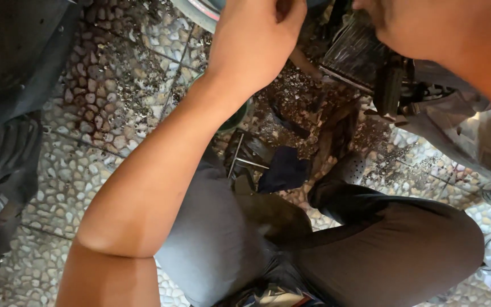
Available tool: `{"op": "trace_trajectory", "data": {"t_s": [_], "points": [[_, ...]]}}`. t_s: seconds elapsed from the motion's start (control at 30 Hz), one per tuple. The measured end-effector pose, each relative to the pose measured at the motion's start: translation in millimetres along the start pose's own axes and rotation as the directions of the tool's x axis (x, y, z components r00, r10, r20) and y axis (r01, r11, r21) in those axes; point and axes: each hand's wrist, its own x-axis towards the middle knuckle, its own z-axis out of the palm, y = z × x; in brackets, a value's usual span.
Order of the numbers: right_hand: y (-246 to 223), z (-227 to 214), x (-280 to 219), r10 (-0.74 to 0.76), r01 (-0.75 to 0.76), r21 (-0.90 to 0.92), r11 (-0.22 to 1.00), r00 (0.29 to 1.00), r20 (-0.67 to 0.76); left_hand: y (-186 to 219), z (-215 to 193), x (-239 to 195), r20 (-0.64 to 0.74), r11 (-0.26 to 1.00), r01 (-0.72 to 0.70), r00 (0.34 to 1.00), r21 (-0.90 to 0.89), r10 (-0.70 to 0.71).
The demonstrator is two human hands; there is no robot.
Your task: The person is sitting on the floor and working on the rear engine area of a motorcycle. They use a T-handle wrench to loosen and tighten bolts on the engine casing, occasionally using their hands to adjust components. A green container is placed nearby to catch fluids.
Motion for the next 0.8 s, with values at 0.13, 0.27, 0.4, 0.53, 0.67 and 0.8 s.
{"op": "trace_trajectory", "data": {"t_s": [0.13,0.27,0.4,0.53,0.67,0.8], "points": [[-5.0,-16.0,-3.7,0.287,-0.441,0.266,0.857,0.838,0.464,-1.4,0.2,0.5,0.012,0.999,0.002,1.0,0.043,-0.003],[2.6,28.1,-56.7,0.271,-0.321,0.129,0.938,0.913,0.305,-0.3,-2.4,-1.1,-0.009,1.0,-0.004,1.0,0.03,0.004],[-24.0,-16.0,-44.9,0.254,-0.248,-0.062,0.967,0.957,0.138,-5.6,-1.3,-3.0,0.036,1.0,-0.007,0.999,-0.01,0.007],[-68.7,-121.1,21.2,0.283,-0.293,-0.11,0.95,0.955,-0.093,-8.1,-1.8,-2.0,-0.005,0.999,-0.053,0.999,-0.006,0.053],[-122.5,-150.0,-7.2,0.549,-0.519,0.296,0.802,0.835,-0.023,-2.6,-8.2,-0.5,0.024,1.0,0.018,1.0,0.017,-0.018],[-167.5,-162.6,-27.5,0.67,-0.583,0.564,0.585,0.739,0.069,-0.2,-14.0,-2.8,0.03,1.0,-0.023,0.999,-0.021,0.024]]}}
